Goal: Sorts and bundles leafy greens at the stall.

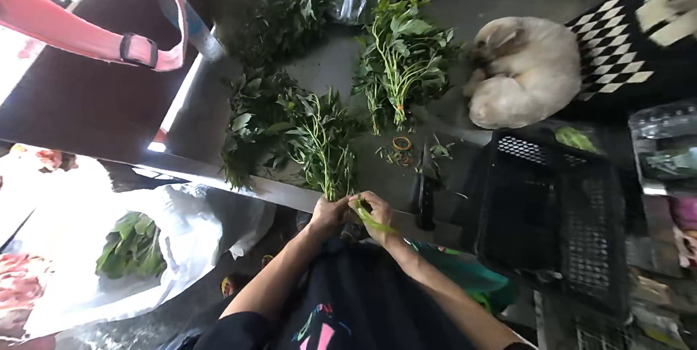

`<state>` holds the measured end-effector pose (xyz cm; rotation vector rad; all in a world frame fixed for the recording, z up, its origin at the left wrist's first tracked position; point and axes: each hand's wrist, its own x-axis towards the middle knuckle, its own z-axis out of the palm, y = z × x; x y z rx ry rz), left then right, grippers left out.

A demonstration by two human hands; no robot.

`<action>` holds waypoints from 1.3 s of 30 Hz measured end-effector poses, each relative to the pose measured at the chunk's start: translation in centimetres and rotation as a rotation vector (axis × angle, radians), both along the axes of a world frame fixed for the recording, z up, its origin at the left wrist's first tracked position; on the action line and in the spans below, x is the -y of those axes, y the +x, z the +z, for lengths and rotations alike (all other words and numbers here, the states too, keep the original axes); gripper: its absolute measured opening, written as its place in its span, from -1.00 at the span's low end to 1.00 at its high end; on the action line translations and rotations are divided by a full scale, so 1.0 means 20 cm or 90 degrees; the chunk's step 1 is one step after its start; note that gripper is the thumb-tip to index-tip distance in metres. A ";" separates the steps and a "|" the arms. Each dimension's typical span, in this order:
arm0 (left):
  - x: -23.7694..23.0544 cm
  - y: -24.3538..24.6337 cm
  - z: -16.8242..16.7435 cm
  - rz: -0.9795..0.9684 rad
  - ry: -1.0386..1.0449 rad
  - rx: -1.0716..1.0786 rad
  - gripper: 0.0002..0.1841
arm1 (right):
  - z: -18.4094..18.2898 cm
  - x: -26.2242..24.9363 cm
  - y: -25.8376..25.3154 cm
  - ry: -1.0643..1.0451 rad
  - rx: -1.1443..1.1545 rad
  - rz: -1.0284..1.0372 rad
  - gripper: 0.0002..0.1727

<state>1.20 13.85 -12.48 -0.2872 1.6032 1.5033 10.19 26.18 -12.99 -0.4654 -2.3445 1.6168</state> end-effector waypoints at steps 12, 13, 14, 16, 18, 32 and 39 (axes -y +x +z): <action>-0.02 -0.06 0.13 -0.112 -0.158 -0.141 -0.52 | 0.49 -0.14 0.02 0.196 -0.042 0.010 -0.81; 0.00 -0.07 0.15 -0.072 -0.129 -0.116 -0.52 | 0.50 -0.22 0.00 0.180 0.037 -0.056 -0.78; 0.01 -0.08 0.15 -0.019 -0.081 -0.080 -0.56 | 0.47 -0.32 -0.03 0.184 0.133 -0.100 -0.73; 0.05 -0.10 0.20 0.080 0.022 0.037 -0.55 | 0.38 -0.48 -0.05 0.228 0.394 -0.058 -0.53; 0.09 -0.13 0.24 0.083 0.075 0.095 -0.57 | 0.37 -0.52 -0.07 0.224 0.554 0.025 -0.40; 0.26 -0.18 0.22 0.053 0.180 0.120 -0.65 | 0.31 -0.09 -0.26 -0.106 0.384 0.108 -0.72; 0.39 -0.22 0.26 0.124 0.129 0.092 -0.69 | 0.63 -0.26 -0.23 -0.449 -0.074 -0.020 -0.80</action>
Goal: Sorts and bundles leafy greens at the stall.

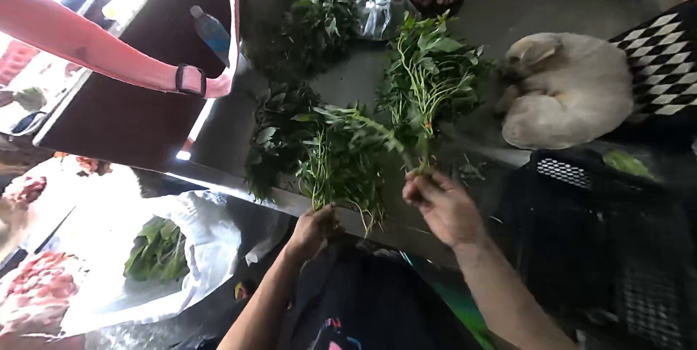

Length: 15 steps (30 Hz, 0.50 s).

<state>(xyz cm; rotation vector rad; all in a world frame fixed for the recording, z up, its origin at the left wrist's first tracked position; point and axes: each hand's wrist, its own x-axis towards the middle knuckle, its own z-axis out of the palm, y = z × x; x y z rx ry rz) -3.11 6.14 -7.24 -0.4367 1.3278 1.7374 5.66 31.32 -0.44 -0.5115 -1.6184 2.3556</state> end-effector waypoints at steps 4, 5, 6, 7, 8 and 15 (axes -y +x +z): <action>0.07 -0.03 -0.01 -0.030 0.042 -0.070 -0.74 | 0.23 -0.08 -0.02 0.056 -0.232 -0.006 -0.84; 0.07 -0.04 0.00 -0.036 0.055 -0.097 -0.77 | 0.25 -0.08 -0.03 0.075 -0.239 -0.006 -0.84; 0.07 -0.04 0.01 -0.039 0.063 -0.128 -0.78 | 0.25 -0.07 -0.03 0.091 -0.228 -0.009 -0.85; 0.07 -0.05 0.03 -0.039 0.059 -0.174 -0.78 | 0.23 -0.06 -0.03 0.105 -0.199 -0.018 -0.86; 0.06 -0.05 0.06 -0.036 0.047 -0.228 -0.77 | 0.20 -0.03 -0.03 0.123 -0.158 -0.031 -0.85; 0.09 -0.13 0.11 -0.026 -0.016 -0.414 -0.83 | -0.34 0.16 0.16 0.353 0.381 -0.004 -0.73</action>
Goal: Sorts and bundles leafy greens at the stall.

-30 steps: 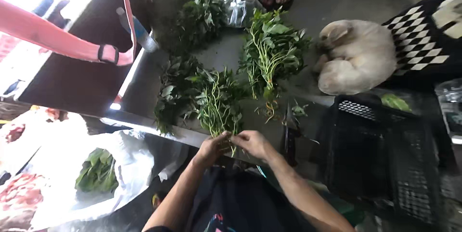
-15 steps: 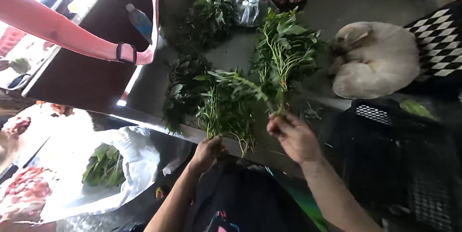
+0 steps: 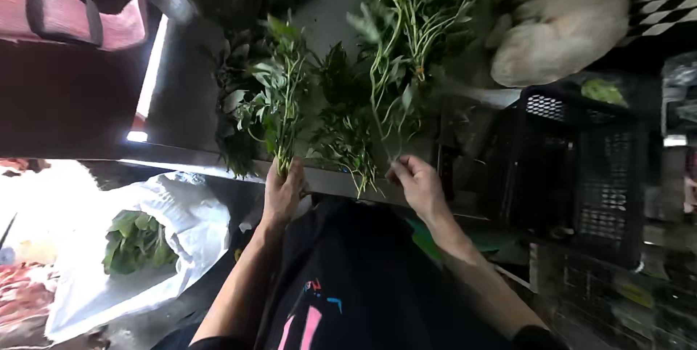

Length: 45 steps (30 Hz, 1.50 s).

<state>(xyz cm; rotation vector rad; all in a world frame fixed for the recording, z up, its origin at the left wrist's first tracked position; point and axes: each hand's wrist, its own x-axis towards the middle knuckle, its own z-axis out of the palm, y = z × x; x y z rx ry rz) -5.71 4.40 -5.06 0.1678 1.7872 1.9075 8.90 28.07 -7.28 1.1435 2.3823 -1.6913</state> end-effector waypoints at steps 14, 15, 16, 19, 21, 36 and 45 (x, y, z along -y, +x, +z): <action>-0.07 0.02 -0.15 -0.083 0.118 0.053 -0.71 | -0.13 0.18 0.10 0.387 0.033 0.023 -0.65; -0.06 0.01 -0.16 -0.086 0.123 0.034 -0.71 | -0.12 0.20 0.09 0.365 0.064 0.051 -0.69; -0.06 0.00 -0.16 -0.092 0.126 0.020 -0.71 | -0.12 0.20 0.07 0.309 0.133 0.083 -0.65; -0.07 -0.03 -0.17 -0.105 0.124 0.004 -0.75 | -0.18 0.18 0.01 0.167 0.251 0.113 -0.52; -0.08 -0.04 -0.15 -0.100 0.128 0.010 -0.77 | -0.18 0.18 0.00 0.161 0.154 0.067 -0.65; -0.07 -0.04 -0.18 -0.131 0.139 0.075 -0.77 | 0.24 0.05 0.01 -0.238 -0.223 -0.247 -0.70; -0.14 0.03 -0.18 -0.143 0.138 0.247 -0.58 | 0.47 0.01 -0.17 -0.030 -0.503 -0.111 -0.85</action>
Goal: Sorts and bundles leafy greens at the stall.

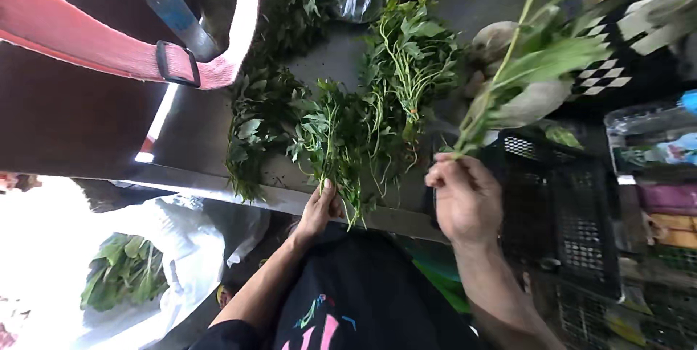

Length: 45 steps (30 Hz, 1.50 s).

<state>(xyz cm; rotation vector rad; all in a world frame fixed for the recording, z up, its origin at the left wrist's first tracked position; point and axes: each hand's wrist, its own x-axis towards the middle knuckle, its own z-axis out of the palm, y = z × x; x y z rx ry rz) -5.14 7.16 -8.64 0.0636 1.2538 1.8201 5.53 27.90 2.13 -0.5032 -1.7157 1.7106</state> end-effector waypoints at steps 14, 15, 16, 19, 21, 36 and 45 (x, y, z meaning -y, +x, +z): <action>-0.02 0.12 -0.03 -0.148 -0.069 0.116 -0.31 | -0.36 0.30 -0.09 0.286 0.678 0.374 -0.57; -0.03 0.12 -0.03 -0.144 -0.049 0.137 -0.25 | -0.35 0.30 -0.08 0.285 0.685 0.380 -0.57; -0.04 0.12 -0.03 -0.142 -0.041 0.152 -0.20 | -0.35 0.31 -0.06 0.283 0.684 0.378 -0.58; -0.08 0.11 -0.01 -0.140 -0.061 0.169 -0.14 | -0.35 0.31 -0.02 0.262 0.650 0.345 -0.57; -0.09 0.11 0.00 -0.148 -0.095 0.172 -0.14 | -0.38 0.31 0.01 0.239 0.603 0.319 -0.52; -0.15 -0.04 -0.02 -0.352 -0.346 -0.081 -0.41 | -0.39 0.25 0.03 0.173 0.661 0.339 -0.44; -0.05 -0.17 0.41 -0.513 -0.279 -0.716 -0.58 | -0.35 0.09 0.05 0.140 0.608 0.303 -0.49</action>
